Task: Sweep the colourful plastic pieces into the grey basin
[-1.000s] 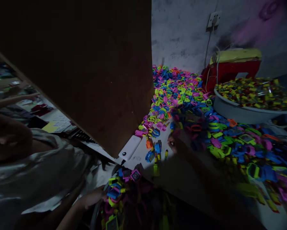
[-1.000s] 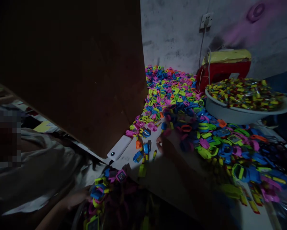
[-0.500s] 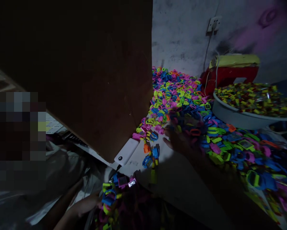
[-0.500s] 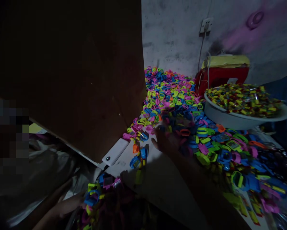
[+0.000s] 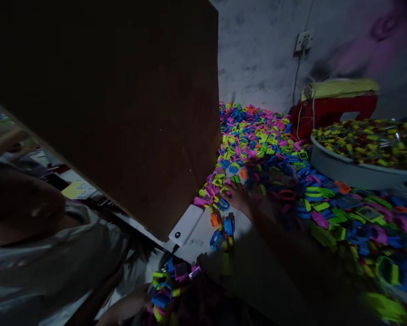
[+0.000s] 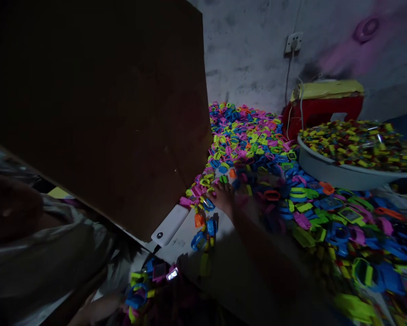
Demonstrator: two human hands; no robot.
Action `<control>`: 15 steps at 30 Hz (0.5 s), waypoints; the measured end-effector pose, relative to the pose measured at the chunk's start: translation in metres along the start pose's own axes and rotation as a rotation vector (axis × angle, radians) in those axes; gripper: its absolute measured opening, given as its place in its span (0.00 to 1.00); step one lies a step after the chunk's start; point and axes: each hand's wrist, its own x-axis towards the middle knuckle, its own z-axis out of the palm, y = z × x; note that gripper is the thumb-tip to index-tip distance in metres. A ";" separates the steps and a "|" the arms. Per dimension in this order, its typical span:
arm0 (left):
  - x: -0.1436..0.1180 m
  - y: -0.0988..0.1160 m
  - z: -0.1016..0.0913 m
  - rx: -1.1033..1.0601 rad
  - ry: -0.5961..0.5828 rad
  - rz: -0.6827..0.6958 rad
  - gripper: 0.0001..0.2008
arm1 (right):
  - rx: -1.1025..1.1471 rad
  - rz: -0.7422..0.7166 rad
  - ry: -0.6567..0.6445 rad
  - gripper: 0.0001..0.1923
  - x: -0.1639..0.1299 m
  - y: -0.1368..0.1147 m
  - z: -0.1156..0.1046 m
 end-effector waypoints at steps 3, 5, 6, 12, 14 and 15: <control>0.000 -0.001 -0.001 0.021 0.018 -0.029 0.08 | 0.036 -0.083 -0.049 0.19 -0.037 -0.010 -0.012; 0.003 -0.004 -0.002 0.022 0.019 -0.051 0.09 | 0.076 -0.138 -0.085 0.16 -0.052 -0.011 -0.022; 0.005 -0.006 -0.002 0.015 0.025 -0.065 0.10 | 0.094 -0.149 -0.079 0.17 -0.055 -0.009 -0.027; 0.016 -0.019 -0.004 -0.028 0.032 -0.100 0.09 | 0.156 -0.080 -0.027 0.18 -0.058 -0.002 -0.028; 0.017 -0.022 -0.005 -0.037 0.033 -0.110 0.11 | 0.194 -0.136 -0.107 0.17 -0.068 -0.010 -0.022; 0.017 -0.023 -0.006 -0.043 0.023 -0.103 0.13 | 0.216 -0.164 -0.137 0.17 -0.075 -0.017 -0.020</control>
